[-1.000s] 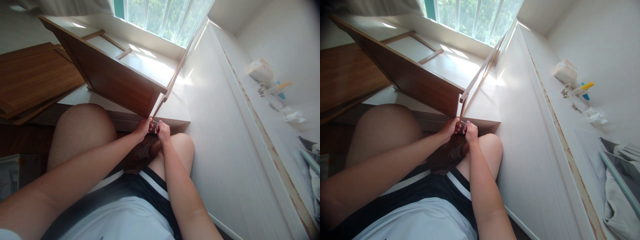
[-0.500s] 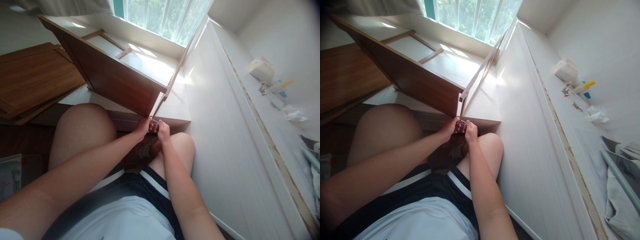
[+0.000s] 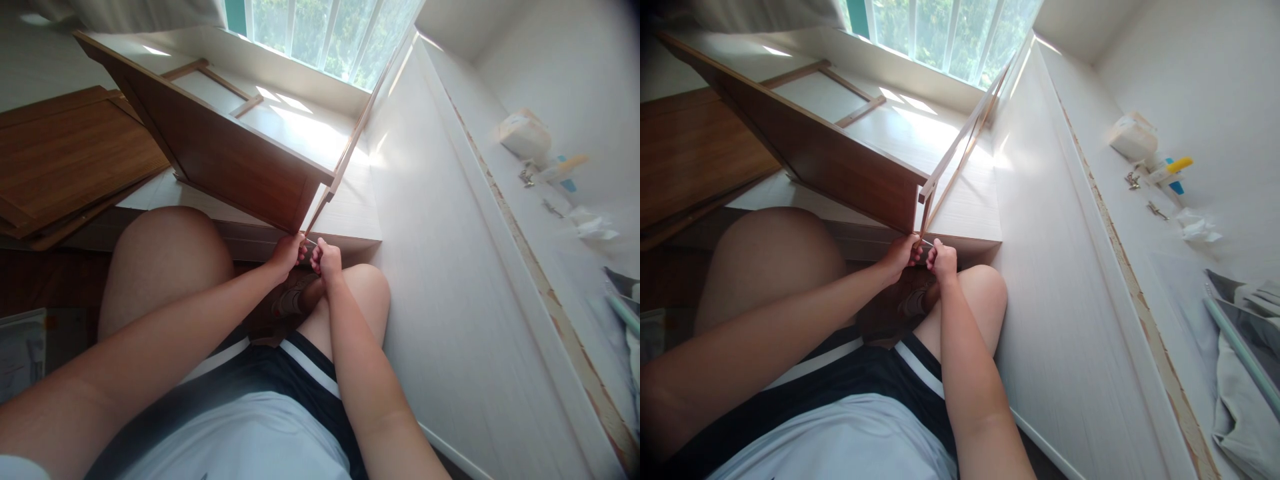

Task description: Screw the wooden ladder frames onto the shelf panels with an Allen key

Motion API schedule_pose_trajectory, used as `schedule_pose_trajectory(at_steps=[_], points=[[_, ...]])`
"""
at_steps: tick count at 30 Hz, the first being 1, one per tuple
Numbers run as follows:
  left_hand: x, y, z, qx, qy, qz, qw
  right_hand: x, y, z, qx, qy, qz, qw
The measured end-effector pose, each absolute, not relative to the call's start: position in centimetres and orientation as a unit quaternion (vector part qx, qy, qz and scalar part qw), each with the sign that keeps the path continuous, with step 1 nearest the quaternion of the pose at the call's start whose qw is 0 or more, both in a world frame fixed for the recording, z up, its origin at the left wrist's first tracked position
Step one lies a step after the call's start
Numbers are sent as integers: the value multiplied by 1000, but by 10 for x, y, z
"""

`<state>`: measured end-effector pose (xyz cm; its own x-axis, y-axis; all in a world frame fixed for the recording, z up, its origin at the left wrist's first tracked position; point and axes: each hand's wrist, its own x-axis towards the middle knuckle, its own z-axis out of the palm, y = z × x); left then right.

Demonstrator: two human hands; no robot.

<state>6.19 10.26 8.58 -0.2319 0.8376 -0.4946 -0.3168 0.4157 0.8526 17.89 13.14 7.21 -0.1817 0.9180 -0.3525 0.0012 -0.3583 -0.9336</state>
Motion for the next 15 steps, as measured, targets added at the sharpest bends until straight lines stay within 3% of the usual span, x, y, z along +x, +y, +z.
schedule_pose_trajectory(at_steps=[15], points=[[62,102,90,211,610,494,582,183,129,64,-512,-549,539,382]])
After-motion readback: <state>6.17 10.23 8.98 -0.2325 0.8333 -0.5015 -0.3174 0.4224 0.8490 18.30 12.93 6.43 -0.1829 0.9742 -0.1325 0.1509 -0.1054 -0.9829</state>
